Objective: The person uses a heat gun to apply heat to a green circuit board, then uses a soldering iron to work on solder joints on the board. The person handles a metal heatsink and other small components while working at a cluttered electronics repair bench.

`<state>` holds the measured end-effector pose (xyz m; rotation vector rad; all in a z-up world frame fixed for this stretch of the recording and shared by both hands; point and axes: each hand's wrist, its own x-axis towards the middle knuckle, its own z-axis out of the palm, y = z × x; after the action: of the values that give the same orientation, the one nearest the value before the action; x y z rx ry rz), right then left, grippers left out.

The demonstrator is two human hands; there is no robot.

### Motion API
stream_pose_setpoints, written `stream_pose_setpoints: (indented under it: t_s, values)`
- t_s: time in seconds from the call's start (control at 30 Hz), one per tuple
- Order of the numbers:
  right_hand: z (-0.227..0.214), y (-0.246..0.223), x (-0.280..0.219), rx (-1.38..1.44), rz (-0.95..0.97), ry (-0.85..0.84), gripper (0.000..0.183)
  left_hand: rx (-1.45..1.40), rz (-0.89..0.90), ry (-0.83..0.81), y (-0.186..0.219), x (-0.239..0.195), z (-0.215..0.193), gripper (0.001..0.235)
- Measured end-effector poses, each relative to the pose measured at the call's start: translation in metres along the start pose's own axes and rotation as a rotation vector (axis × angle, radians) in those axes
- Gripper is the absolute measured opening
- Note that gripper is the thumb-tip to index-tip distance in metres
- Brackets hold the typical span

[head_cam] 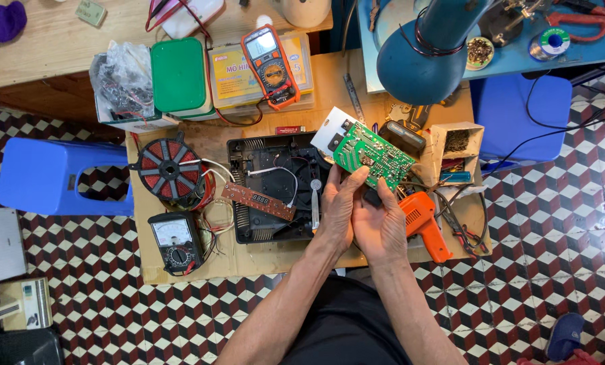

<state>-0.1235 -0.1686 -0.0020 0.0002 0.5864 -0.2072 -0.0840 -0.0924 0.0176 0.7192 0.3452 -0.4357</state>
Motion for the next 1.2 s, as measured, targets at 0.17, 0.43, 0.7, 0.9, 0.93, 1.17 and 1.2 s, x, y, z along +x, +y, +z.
stream_pose_setpoints:
  t_s: [0.17, 0.43, 0.7, 0.9, 0.93, 1.17, 1.2]
  values:
    - [0.011, 0.0, 0.002, 0.046, 0.013, -0.005, 0.042, 0.042, 0.023, -0.085, 0.002, 0.021, -0.003, 0.05]
    - [0.027, 0.0, -0.016, -0.068, 0.052, -0.043, 0.059, 0.095, -0.039, -0.196, 0.022, 0.046, -0.007, 0.049]
    - [0.008, -0.041, -0.036, -0.865, -0.096, 0.125, 0.057, 0.214, -0.153, -0.119, 0.041, 0.065, -0.012, 0.057]
    - [0.01, -0.066, -0.01, -1.234, -0.317, 0.12, 0.039, 0.282, -0.168, -0.084, 0.047, 0.071, -0.012, 0.061]
    - [0.014, -0.067, -0.004, -1.261, -0.344, 0.099, 0.037, 0.29, -0.162, -0.074, 0.047, 0.071, -0.011, 0.062]
    - [0.044, -0.063, 0.031, -1.437, -0.338, 0.045, 0.033, 0.371, -0.146, -0.02, 0.048, 0.076, -0.012, 0.062]
    - [0.047, -0.061, 0.033, -1.466, -0.321, 0.042, 0.034, 0.38, -0.152, -0.013, 0.048, 0.077, -0.013, 0.061]
